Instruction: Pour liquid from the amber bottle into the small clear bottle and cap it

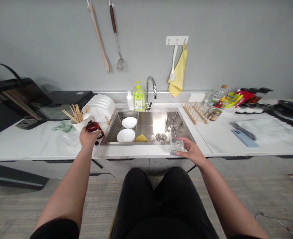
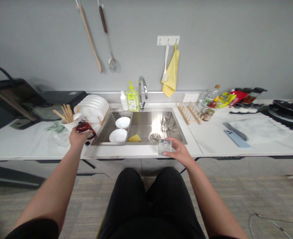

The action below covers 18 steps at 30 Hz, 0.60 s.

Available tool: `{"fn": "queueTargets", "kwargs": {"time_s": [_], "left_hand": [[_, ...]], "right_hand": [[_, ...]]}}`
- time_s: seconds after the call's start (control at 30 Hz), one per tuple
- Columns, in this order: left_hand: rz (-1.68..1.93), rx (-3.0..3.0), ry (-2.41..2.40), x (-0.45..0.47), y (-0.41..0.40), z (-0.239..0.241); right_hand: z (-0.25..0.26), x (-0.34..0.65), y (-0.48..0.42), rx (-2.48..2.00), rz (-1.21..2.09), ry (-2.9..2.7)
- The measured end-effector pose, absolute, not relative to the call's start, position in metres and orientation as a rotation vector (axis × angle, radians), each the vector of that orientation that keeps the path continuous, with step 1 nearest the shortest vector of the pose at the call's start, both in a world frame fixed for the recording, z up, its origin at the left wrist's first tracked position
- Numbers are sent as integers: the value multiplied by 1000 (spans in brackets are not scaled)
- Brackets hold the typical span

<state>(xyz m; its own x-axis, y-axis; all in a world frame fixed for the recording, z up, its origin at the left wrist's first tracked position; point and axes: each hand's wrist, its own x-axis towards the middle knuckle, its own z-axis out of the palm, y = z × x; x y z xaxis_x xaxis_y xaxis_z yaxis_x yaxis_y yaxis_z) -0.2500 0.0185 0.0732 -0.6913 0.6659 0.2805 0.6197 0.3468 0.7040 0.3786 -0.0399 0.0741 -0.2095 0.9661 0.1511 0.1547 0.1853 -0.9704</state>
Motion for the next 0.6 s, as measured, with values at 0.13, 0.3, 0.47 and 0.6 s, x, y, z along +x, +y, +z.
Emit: {"fn": "queueTargets", "kwargs": {"time_s": [0.13, 0.3, 0.47, 0.6], "left_hand": [[1203, 1306, 2587, -249, 19, 71], [1276, 1339, 2627, -262, -8, 77], [1261, 1181, 2808, -286, -69, 70], [986, 1186, 2837, -286, -89, 55]], "right_hand": [[73, 365, -38, -1080, 1148, -1565], [70, 354, -39, -1054, 1159, -1561], [68, 345, -41, -1037, 1159, -1564], [67, 336, -42, -1050, 1151, -1569]]}}
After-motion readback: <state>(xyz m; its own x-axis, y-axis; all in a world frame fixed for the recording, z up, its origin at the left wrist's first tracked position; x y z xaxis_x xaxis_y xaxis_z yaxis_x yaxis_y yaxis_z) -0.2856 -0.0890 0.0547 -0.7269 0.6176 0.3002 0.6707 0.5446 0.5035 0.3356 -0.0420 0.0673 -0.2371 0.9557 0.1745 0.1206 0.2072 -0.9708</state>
